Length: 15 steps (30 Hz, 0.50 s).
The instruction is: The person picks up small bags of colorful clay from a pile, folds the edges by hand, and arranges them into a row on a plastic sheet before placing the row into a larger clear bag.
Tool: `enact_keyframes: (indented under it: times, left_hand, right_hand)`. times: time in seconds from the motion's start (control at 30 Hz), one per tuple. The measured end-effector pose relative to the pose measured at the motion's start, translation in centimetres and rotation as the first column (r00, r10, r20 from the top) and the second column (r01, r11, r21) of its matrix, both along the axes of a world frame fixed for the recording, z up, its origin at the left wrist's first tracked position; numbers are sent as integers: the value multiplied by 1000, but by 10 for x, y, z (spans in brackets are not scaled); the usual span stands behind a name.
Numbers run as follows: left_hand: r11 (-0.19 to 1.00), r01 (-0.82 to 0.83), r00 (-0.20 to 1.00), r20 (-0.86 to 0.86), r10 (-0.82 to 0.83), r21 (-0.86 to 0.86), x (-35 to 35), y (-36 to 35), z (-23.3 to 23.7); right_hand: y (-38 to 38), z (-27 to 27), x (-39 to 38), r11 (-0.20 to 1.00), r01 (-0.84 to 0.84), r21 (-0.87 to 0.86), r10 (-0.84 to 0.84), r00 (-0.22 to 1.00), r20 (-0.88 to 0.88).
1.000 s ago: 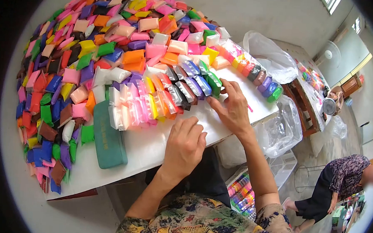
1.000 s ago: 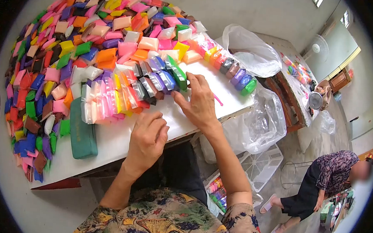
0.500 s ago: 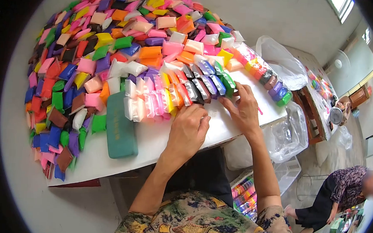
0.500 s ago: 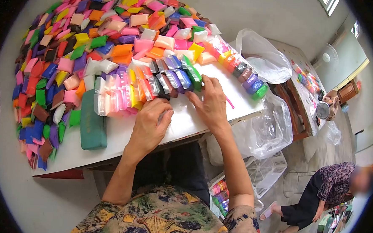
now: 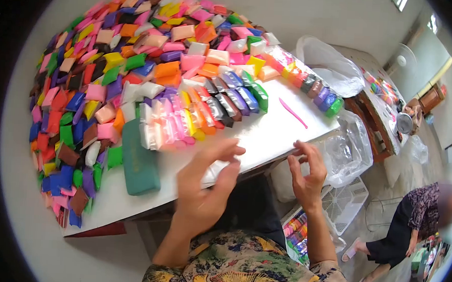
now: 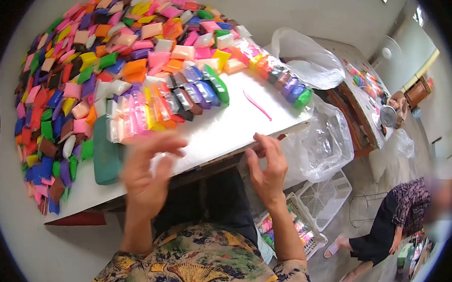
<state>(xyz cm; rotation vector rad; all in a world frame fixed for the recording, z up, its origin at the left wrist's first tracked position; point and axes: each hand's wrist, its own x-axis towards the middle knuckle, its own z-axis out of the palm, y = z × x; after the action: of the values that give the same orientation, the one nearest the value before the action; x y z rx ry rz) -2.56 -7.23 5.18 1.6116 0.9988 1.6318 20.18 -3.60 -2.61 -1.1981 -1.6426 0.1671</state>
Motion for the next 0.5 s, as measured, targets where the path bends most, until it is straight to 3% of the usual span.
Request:
enact_keyframes:
  times: [0.07,0.13,0.2,0.3,0.33,0.5]
  left_hand:
    - [975,92,953,266,-146,203,-2,-23,43]
    - [863,260,957,5,-291,434,-16,-34,55]
    - [762,274,947,-27,-320,587,-13,-47,73]
    - [694,293,914,20,-405,657,6,-54,82]
    - [680,293,909,26,-417,672,11,-55,85]
    - [651,281,888,66,-454,705,25,-60,86]
  right_hand:
    - [-16,-8,11,999,35,-13,-35,999,-23]
    - [-28,-20,18,993,37,-111,-46,996,-81]
    - [-35,-36,22,983,10,-183,-36,990,-139]
    - [-46,-47,18,974,-52,-222,23,991,-129]
    - [-51,-47,19,949,-59,-308,23,993,-119]
    - [-52,-51,13,949,-147,-278,122,987,-105]
